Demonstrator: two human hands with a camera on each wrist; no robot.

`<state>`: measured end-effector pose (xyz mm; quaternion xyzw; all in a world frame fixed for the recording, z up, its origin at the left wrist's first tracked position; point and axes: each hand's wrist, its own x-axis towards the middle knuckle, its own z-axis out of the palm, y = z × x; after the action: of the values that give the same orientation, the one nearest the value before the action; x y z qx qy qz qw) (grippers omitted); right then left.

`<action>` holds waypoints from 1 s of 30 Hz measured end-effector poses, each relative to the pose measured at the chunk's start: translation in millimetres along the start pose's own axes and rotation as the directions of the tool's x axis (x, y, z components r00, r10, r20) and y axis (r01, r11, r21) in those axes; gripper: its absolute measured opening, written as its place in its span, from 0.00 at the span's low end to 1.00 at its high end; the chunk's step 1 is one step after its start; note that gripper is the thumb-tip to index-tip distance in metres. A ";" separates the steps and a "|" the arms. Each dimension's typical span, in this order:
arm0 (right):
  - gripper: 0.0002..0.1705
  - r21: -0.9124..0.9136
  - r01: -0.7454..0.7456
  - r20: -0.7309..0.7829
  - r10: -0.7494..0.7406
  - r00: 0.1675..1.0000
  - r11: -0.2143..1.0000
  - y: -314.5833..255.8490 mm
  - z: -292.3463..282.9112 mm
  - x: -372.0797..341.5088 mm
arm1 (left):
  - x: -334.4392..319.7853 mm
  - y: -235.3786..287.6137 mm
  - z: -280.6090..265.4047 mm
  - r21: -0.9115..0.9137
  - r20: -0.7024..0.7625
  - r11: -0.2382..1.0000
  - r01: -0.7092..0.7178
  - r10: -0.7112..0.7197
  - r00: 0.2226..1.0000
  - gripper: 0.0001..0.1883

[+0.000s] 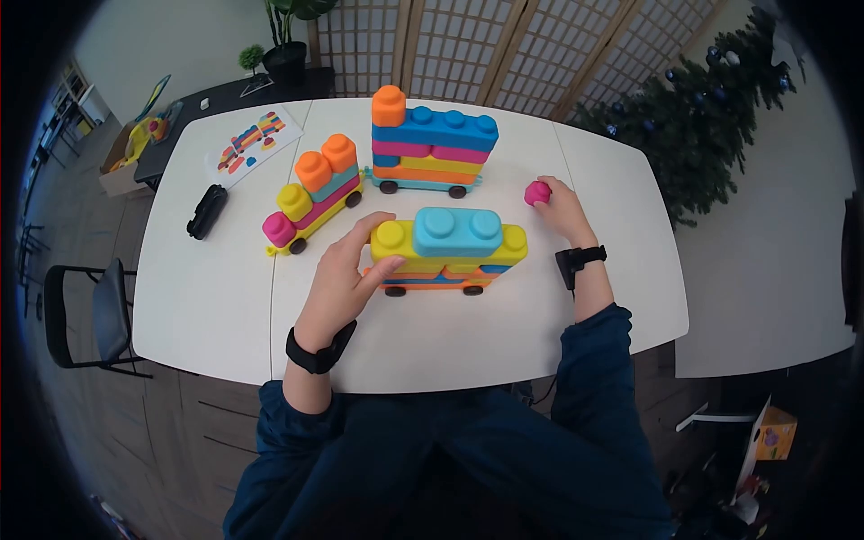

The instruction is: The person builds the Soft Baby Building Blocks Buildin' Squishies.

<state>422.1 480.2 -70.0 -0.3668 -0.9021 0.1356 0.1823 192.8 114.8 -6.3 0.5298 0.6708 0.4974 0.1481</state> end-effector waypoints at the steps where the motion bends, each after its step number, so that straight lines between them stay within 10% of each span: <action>1: 0.27 0.018 -0.008 0.011 0.008 1.000 1.000 -0.6 1.7 0.2 | -0.3 1.1 -0.8 -0.022 0.042 0.998 0.054 -0.053 0.998 0.26; 6: 0.25 0.037 -0.015 0.000 0.015 1.000 0.999 -13.2 -8.7 -4.2 | 0.5 -1.6 0.0 -0.019 0.039 0.999 0.044 -0.043 0.998 0.26; 9: 0.25 0.348 0.026 -0.114 0.015 0.993 0.937 -49.7 -35.3 -20.4 | 0.7 -0.2 -0.1 -0.025 0.038 0.999 0.044 -0.043 0.998 0.26; 11: 0.28 0.762 0.094 -0.087 -0.043 0.995 0.640 -70.3 -50.1 -30.3 | 0.8 0.3 -0.1 -0.031 0.042 0.998 0.047 -0.046 0.998 0.26; 14: 0.31 0.885 0.127 -0.042 -0.194 0.980 0.448 -104.1 -78.2 -54.2 | 0.7 -0.2 0.2 -0.036 0.045 0.998 0.057 -0.055 0.997 0.26; 30: 0.29 0.794 0.251 -0.051 -0.351 0.935 0.553 -128.0 -68.3 -84.7 | -0.3 -1.2 2.1 -0.044 0.037 0.997 0.062 -0.060 0.998 0.26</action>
<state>429.3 338.7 20.3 -0.0803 -0.8066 0.5064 0.2940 193.8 115.8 -8.3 0.5142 0.6725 0.4984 0.1871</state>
